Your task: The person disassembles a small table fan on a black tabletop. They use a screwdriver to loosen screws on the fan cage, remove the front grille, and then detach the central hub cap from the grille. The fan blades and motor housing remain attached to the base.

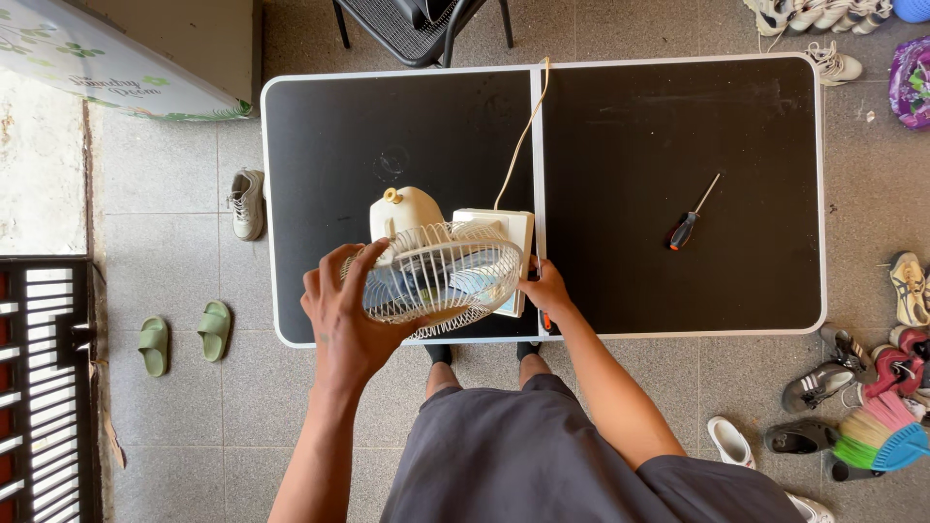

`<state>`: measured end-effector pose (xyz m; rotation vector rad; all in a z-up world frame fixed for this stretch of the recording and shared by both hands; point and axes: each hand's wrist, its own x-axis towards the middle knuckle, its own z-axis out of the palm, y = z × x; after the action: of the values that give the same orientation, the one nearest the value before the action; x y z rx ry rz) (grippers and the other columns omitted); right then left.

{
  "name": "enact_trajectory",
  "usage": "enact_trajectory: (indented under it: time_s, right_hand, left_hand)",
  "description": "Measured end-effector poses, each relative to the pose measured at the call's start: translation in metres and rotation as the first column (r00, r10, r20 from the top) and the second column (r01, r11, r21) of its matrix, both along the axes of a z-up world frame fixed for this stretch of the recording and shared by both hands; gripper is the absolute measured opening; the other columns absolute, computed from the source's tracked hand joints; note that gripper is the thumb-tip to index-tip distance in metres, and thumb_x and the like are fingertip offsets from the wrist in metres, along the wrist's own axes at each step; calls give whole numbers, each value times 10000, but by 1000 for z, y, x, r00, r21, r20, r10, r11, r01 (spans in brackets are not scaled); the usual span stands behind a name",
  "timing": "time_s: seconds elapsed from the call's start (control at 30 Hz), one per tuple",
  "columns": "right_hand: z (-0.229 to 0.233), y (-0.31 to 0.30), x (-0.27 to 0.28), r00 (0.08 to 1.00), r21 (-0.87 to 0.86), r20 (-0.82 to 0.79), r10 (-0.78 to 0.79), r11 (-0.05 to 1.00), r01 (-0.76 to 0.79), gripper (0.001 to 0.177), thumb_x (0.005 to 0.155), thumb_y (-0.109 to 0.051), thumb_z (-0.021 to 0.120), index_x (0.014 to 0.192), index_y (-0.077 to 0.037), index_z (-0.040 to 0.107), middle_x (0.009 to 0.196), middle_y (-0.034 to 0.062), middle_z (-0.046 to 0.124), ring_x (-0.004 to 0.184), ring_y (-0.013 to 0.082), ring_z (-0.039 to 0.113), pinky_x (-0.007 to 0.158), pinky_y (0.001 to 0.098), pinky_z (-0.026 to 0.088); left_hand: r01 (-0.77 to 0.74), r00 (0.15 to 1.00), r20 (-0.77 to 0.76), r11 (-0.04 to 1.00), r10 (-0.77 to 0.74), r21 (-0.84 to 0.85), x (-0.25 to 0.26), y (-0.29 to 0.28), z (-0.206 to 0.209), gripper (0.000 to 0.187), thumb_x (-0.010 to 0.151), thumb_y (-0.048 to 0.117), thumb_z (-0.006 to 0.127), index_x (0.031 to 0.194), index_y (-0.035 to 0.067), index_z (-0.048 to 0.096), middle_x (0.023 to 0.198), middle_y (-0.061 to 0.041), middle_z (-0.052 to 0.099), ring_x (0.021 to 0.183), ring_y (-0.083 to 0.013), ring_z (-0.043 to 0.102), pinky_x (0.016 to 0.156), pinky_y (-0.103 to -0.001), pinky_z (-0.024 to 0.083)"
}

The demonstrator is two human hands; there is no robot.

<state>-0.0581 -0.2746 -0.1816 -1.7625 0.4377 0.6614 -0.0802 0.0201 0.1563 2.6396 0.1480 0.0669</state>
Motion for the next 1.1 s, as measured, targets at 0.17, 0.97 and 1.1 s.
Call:
enact_trajectory:
  time_s: [0.17,0.97,1.1]
  right_hand:
    - [6,-11,2,989,-277,90,114,957,-85,554,683,-338,906,1144,-82,738,940,78,781,834,194,754,750,334,585]
    - [181,-127,15,913,-17,407,25,1000,-20,201,1045,-64,569,1137,-46,747,861,40,665,722,80,583,638,230,504]
    - [260,-98,24,919,-78,316,237,972,-224,343,1062,-151,542,1384,-136,659,843,14,636,723,74,591,675,249,540]
  left_hand:
    - [102,993,58,994,-104,34,-4,-23,-3,1079,426,559,999,1371,214,608,1364,-137,519,1235,-358,458,1017,-553,375]
    - [443,896,-20,890,-444,106,-5,-72,-1,930,568,207,928,1399,425,571,1449,-45,484,1365,-306,412,1065,-562,293]
    - [488,867,-11,846,-498,215,4,-66,-5,962,567,175,933,1393,508,571,1497,34,496,1421,-248,410,1201,-514,287]
